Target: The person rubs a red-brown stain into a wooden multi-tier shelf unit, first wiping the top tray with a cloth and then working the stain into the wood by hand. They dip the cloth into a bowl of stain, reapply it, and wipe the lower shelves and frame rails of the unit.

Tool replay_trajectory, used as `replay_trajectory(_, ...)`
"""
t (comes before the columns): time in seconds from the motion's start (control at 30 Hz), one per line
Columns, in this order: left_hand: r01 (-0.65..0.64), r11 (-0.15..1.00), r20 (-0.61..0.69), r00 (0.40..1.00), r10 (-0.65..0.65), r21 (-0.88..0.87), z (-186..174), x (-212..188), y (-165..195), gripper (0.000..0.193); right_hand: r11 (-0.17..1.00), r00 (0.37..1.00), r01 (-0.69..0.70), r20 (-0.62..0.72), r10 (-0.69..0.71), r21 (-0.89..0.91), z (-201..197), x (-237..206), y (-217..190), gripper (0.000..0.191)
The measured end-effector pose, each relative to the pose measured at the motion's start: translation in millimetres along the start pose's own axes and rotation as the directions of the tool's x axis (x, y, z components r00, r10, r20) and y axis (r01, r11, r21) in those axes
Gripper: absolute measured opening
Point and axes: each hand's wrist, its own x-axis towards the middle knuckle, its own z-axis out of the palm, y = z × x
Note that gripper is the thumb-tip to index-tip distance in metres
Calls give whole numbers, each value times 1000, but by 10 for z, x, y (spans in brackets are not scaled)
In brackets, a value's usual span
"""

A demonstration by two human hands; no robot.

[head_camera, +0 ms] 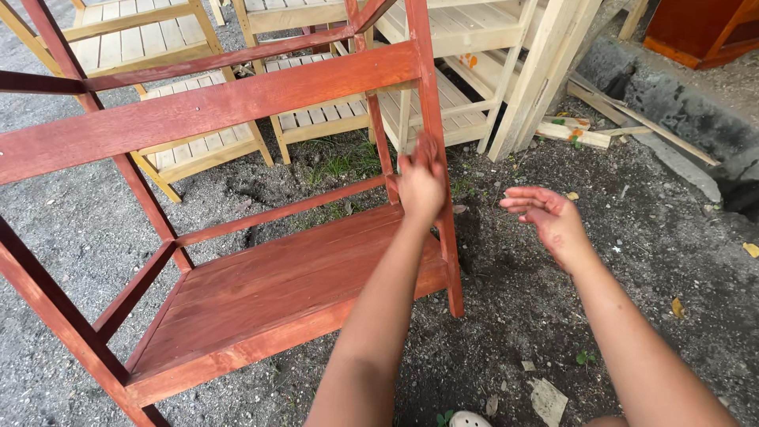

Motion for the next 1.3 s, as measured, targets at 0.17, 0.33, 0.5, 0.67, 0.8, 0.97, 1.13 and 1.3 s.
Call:
replay_trajectory(0.17,114,987,84,991,-105,-112,176,-934,-378,59,999,999,32,15,-32,-32,185,41,-31,47)
replay_trajectory(0.33,157,978,69,986,-149,-140,185,-1059,-442,52,992,989,102,112,-93,-72,414,80,-20,49)
replay_trajectory(0.5,-133,947,-164,983,87,-293,29,-53,-48,47,994,994,25,111,-13,-104,416,45,-24,47)
replay_trajectory(0.67,76,963,36,997,-70,-259,-70,374,103,33,995,994,9,109,2,-97,313,-19,-41,50)
replay_trajectory(0.8,98,966,24,995,-95,-238,111,-363,-84,31,989,995,-28,89,41,-146,293,-10,-53,47)
replay_trajectory(0.97,376,923,301,892,-337,-83,291,-1036,-350,31,975,983,88,173,-53,-203,377,8,-18,45)
replay_trajectory(1.13,368,927,511,785,-350,69,241,-1220,-552,28,992,987,-8,157,28,-128,545,83,30,45)
replay_trajectory(1.3,654,718,776,572,-264,-238,193,-1309,-693,30,991,970,102,231,-80,-86,680,81,29,46)
